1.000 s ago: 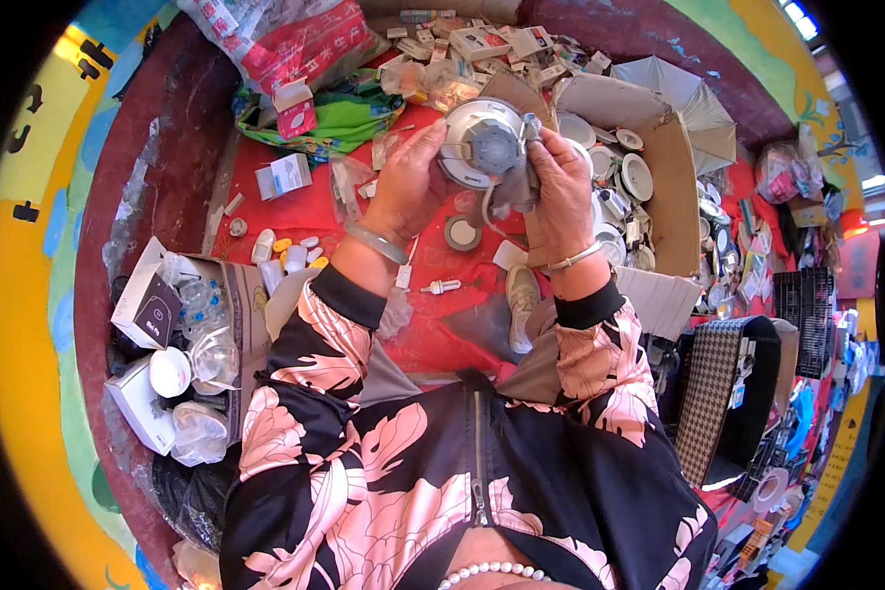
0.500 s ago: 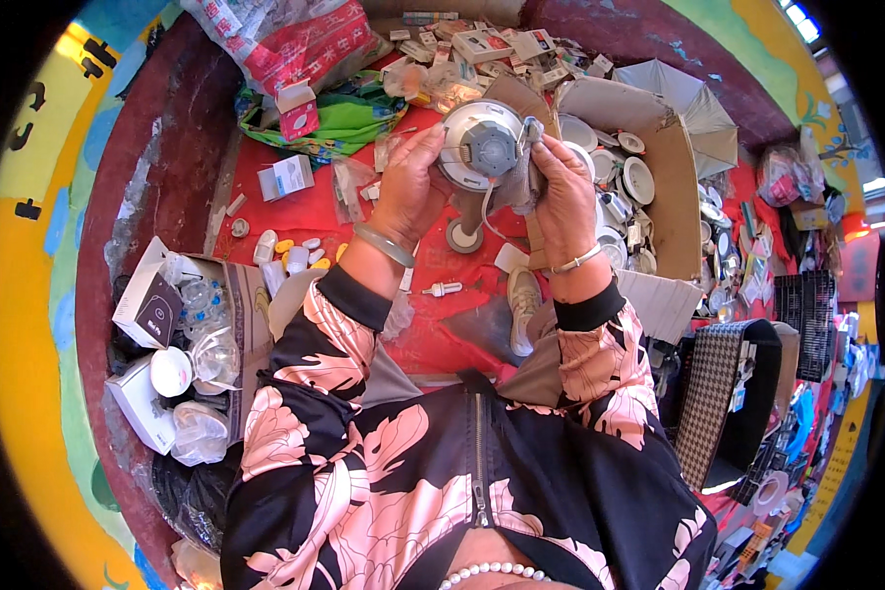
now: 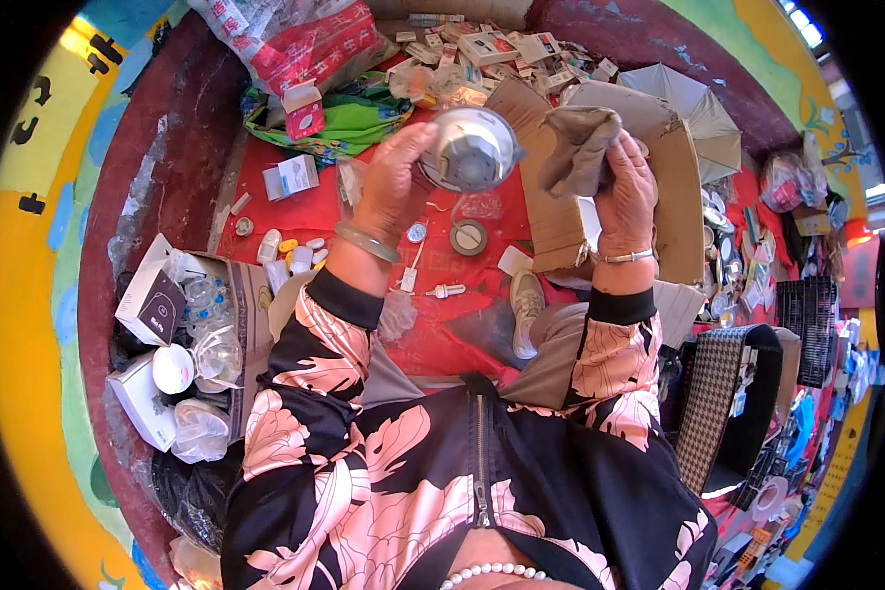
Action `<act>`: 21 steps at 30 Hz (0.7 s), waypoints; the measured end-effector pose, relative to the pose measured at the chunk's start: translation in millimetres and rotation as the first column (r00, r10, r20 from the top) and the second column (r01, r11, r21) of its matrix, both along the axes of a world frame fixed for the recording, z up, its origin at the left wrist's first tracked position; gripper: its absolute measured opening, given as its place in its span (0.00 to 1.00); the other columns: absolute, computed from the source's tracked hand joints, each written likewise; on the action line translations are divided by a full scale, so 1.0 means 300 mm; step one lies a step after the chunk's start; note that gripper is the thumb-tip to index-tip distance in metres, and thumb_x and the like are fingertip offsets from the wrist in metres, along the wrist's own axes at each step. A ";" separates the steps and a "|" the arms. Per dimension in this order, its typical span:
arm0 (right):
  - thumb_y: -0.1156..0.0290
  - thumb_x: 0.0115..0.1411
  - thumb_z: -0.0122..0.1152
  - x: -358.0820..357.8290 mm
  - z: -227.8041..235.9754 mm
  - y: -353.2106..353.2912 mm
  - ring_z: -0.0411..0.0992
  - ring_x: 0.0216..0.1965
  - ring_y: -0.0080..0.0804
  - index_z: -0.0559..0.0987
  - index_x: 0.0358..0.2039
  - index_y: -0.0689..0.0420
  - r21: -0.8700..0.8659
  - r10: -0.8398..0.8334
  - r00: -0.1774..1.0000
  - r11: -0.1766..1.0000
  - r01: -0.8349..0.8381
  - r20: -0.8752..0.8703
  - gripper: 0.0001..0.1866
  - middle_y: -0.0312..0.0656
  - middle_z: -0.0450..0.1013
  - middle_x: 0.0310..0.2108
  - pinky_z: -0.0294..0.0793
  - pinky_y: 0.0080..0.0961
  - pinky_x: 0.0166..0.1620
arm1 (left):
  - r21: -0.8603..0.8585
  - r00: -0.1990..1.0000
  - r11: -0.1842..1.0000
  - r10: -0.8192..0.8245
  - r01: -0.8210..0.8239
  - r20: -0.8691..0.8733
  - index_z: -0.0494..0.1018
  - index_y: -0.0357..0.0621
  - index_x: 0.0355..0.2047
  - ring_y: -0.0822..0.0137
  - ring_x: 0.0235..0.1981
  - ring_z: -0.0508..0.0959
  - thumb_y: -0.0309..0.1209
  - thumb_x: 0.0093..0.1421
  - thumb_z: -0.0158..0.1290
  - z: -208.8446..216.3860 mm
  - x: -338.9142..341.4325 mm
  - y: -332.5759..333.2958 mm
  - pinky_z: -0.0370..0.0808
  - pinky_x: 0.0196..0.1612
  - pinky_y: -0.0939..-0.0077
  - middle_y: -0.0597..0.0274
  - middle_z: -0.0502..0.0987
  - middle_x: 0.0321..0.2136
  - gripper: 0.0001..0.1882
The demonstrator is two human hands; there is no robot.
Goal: The person wipes several objects, including light fixture components and an electrical timer device, using a cloth while sitting on the floor surrounded by boxes and various items.
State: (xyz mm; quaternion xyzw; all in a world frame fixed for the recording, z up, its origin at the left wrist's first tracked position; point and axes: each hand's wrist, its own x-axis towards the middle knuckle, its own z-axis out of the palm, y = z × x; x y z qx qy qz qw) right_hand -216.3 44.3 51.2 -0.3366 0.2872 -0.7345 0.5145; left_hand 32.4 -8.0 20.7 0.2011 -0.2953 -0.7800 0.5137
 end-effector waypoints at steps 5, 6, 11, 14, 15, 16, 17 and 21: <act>0.75 0.58 0.54 0.054 -0.029 0.008 0.72 0.33 0.20 0.74 0.43 0.65 0.243 0.231 0.874 0.961 -0.135 -0.427 0.13 0.38 0.74 0.34 0.72 0.15 0.38 | -0.098 0.989 0.986 -0.131 0.138 0.073 0.70 0.35 0.41 0.70 0.35 0.76 0.28 0.58 0.48 -0.013 -0.060 0.033 0.73 0.41 0.74 0.59 0.76 0.36 0.13; 0.75 0.58 0.54 0.060 -0.047 0.006 0.72 0.34 0.20 0.74 0.43 0.65 0.273 0.268 0.865 0.948 -0.160 -0.423 0.13 0.38 0.74 0.35 0.71 0.15 0.39 | -0.090 0.988 0.987 -0.127 0.134 0.083 0.70 0.34 0.42 0.70 0.35 0.76 0.28 0.58 0.48 -0.006 -0.069 0.040 0.73 0.41 0.75 0.59 0.76 0.36 0.13; 0.74 0.57 0.56 0.086 -0.058 0.009 0.70 0.33 0.17 0.76 0.40 0.67 0.229 0.211 0.831 0.968 -0.103 -0.515 0.12 0.35 0.73 0.34 0.70 0.14 0.36 | -0.069 0.965 0.970 -0.220 0.231 0.142 0.70 0.33 0.43 0.69 0.35 0.76 0.28 0.58 0.48 0.014 -0.067 0.037 0.73 0.41 0.76 0.58 0.76 0.36 0.14; 0.74 0.56 0.56 0.100 -0.053 0.011 0.69 0.31 0.17 0.76 0.40 0.66 0.220 0.221 0.764 0.970 -0.107 -0.606 0.12 0.36 0.74 0.31 0.70 0.16 0.34 | -0.088 0.932 0.952 -0.263 0.292 0.249 0.71 0.32 0.42 0.70 0.33 0.76 0.29 0.58 0.48 -0.032 -0.077 0.031 0.72 0.40 0.78 0.59 0.76 0.34 0.15; 0.73 0.55 0.56 0.097 -0.049 0.011 0.69 0.30 0.18 0.76 0.39 0.65 0.199 0.220 0.648 0.974 -0.107 -0.729 0.12 0.37 0.74 0.29 0.69 0.17 0.34 | -0.134 0.905 0.936 -0.267 0.326 0.332 0.71 0.32 0.41 0.71 0.33 0.76 0.29 0.57 0.48 -0.044 -0.081 0.031 0.72 0.39 0.79 0.61 0.76 0.33 0.14; 0.73 0.54 0.57 0.092 -0.042 0.010 0.69 0.29 0.19 0.76 0.39 0.64 0.178 0.210 0.514 0.978 -0.111 -0.832 0.12 0.38 0.74 0.27 0.69 0.19 0.33 | -0.176 0.871 0.915 -0.266 0.363 0.414 0.72 0.33 0.41 0.73 0.32 0.76 0.29 0.57 0.48 -0.053 -0.084 0.030 0.71 0.39 0.80 0.62 0.76 0.32 0.14; 0.73 0.53 0.57 0.091 -0.034 0.010 0.70 0.28 0.20 0.76 0.38 0.63 0.159 0.192 0.367 0.980 -0.119 -0.910 0.12 0.39 0.73 0.25 0.69 0.20 0.32 | -0.213 0.831 0.891 -0.257 0.402 0.493 0.72 0.33 0.40 0.74 0.32 0.75 0.28 0.56 0.48 -0.062 -0.085 0.030 0.71 0.38 0.81 0.63 0.76 0.31 0.13; 0.73 0.51 0.57 0.132 -0.012 0.030 0.69 0.22 0.29 0.77 0.32 0.62 0.156 0.148 -0.083 0.982 -0.104 -0.986 0.08 0.45 0.70 0.19 0.67 0.26 0.29 | -0.234 0.708 0.844 -0.217 0.482 0.672 0.73 0.32 0.32 0.78 0.27 0.71 0.25 0.54 0.47 -0.080 -0.090 0.042 0.69 0.31 0.80 0.67 0.75 0.27 0.09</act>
